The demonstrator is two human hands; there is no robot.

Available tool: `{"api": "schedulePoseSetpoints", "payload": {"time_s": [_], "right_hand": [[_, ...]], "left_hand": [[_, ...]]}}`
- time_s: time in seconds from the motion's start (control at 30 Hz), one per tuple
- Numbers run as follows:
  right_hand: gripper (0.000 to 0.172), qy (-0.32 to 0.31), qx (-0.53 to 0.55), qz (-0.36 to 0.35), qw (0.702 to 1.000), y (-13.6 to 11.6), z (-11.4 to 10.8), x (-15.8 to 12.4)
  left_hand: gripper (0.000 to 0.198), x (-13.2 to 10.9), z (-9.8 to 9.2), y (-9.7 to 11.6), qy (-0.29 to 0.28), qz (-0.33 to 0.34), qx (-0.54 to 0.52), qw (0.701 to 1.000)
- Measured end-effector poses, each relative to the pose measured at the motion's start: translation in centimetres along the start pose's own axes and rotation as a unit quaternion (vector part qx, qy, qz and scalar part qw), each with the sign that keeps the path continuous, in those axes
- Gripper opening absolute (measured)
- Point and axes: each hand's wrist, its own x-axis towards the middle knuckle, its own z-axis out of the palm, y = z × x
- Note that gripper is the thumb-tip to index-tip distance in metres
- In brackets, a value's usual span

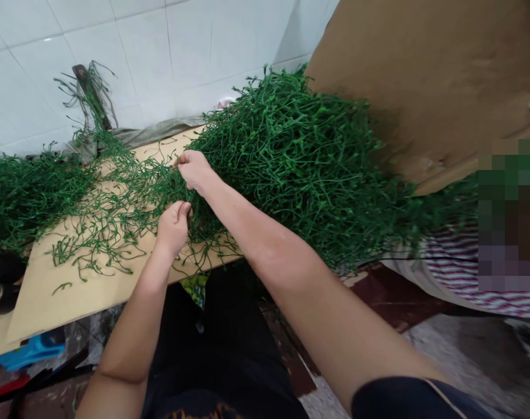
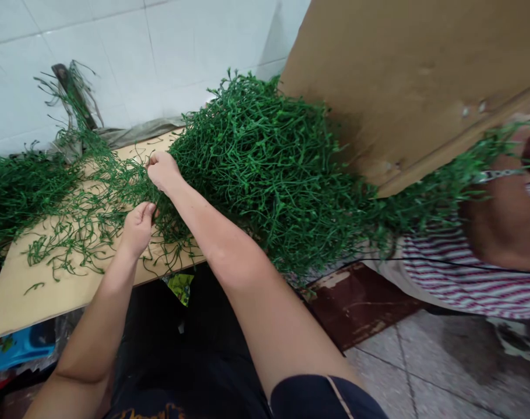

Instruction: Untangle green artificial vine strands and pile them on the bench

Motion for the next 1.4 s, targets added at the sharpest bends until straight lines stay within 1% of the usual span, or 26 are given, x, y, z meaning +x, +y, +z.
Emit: {"api": "schedulePoseSetpoints", "payload": {"time_s": [0.03, 0.1, 0.17, 0.2, 0.23, 0.27, 0.3, 0.37, 0.43, 0.53, 0.57, 0.63, 0.7, 0.77, 0.83, 0.97, 1.03, 1.1, 1.17, 1.23, 1.3, 1.33, 1.37, 1.4], "right_hand": [[0.016, 0.020, -0.012, -0.014, 1.000, 0.3, -0.1, 0.7], [0.017, 0.066, -0.027, -0.019, 0.997, 0.8, -0.9, 2.1], [0.018, 0.110, -0.006, 0.010, 0.994, 0.7, -2.4, 2.7], [0.018, 0.116, 0.019, 0.024, 0.993, 0.4, -3.1, 2.7], [0.019, 0.103, 0.047, 0.028, 0.993, -0.1, -3.6, 2.4], [0.019, 0.073, 0.073, 0.027, 0.994, -0.7, -4.1, 1.8], [0.019, 0.031, 0.095, 0.023, 0.995, -1.3, -4.3, 1.1], [0.020, -0.057, 0.128, 0.024, 0.990, -2.5, -4.2, -0.4], [0.020, -0.108, 0.153, 0.032, 0.982, -3.3, -3.8, -1.6], [0.021, -0.133, 0.176, 0.047, 0.974, -3.7, -3.1, -2.5], [0.021, -0.140, 0.177, 0.049, 0.973, -3.7, -2.9, -2.7], [0.020, -0.156, 0.171, 0.050, 0.972, -3.7, -2.7, -2.9], [0.019, -0.162, 0.163, 0.048, 0.972, -3.6, -2.5, -3.0], [0.020, -0.161, 0.165, 0.046, 0.972, -3.4, -2.6, -2.9], [0.020, -0.159, 0.174, 0.045, 0.971, -3.1, -2.6, -2.7], [0.019, -0.140, 0.169, 0.048, 0.974, -2.6, -2.5, -2.4], [0.019, -0.126, 0.154, 0.043, 0.979, -2.5, -2.2, -2.2], [0.019, -0.105, 0.134, 0.036, 0.985, -2.5, -1.9, -1.9], [0.020, -0.070, 0.118, 0.032, 0.990, -2.5, -1.9, -1.3], [0.021, -0.023, 0.118, 0.039, 0.992, -2.2, -2.2, -0.4], [0.021, 0.017, 0.126, 0.047, 0.991, -1.7, -2.8, 0.4], [0.021, 0.028, 0.128, 0.049, 0.990, -1.4, -3.1, 0.6], [0.020, 0.031, 0.128, 0.050, 0.990, -1.2, -3.3, 0.7], [0.019, 0.024, 0.126, 0.049, 0.990, -1.0, -3.4, 0.6]], "left_hand": [[0.031, -0.8, 0.0, 0.4, -0.005, 0.007, 0.004, 1.000], [0.033, -2.5, -0.3, 1.1, -0.047, 0.037, 0.006, 0.998], [0.034, -3.8, -1.0, 1.2, -0.090, 0.075, 0.001, 0.993], [0.034, -4.1, -1.4, 1.0, -0.094, 0.075, -0.004, 0.993], [0.036, -4.1, -1.9, 0.7, -0.069, 0.054, -0.018, 0.996], [0.036, -3.7, -2.5, 0.3, -0.043, 0.025, -0.031, 0.998], [0.035, -3.1, -2.9, -0.2, -0.018, -0.003, -0.047, 0.999], [0.036, -1.4, -3.5, -0.9, 0.021, -0.038, -0.092, 0.995], [0.037, 0.3, -3.3, -1.4, 0.042, -0.042, -0.135, 0.989], [0.035, 2.2, -2.0, -1.4, 0.060, -0.044, -0.166, 0.983], [0.033, 2.5, -1.5, -1.3, 0.058, -0.049, -0.170, 0.983], [0.031, 2.8, -0.6, -1.2, 0.029, -0.064, -0.183, 0.981], [0.032, 2.7, 0.0, -1.2, -0.028, -0.087, -0.216, 0.972], [0.035, 2.4, 0.2, -1.3, -0.081, -0.112, -0.264, 0.955], [0.037, 2.2, 0.0, -1.4, -0.104, -0.132, -0.301, 0.939], [0.035, 2.1, -0.5, -1.2, -0.099, -0.160, -0.334, 0.924], [0.033, 2.0, -0.6, -0.9, -0.082, -0.175, -0.335, 0.922], [0.033, 1.7, -0.5, -0.5, -0.079, -0.179, -0.325, 0.925], [0.035, 1.0, -0.3, -0.5, -0.106, -0.158, -0.321, 0.928], [0.038, 0.0, -0.1, -0.7, -0.141, -0.117, -0.321, 0.929], [0.040, -0.9, -0.1, -1.1, -0.153, -0.092, -0.324, 0.929], [0.040, -1.1, -0.3, -1.3, -0.144, -0.092, -0.328, 0.929], [0.039, -1.2, -0.5, -1.4, -0.121, -0.099, -0.335, 0.929], [0.037, -1.1, -0.8, -1.5, -0.085, -0.111, -0.342, 0.929]]}}
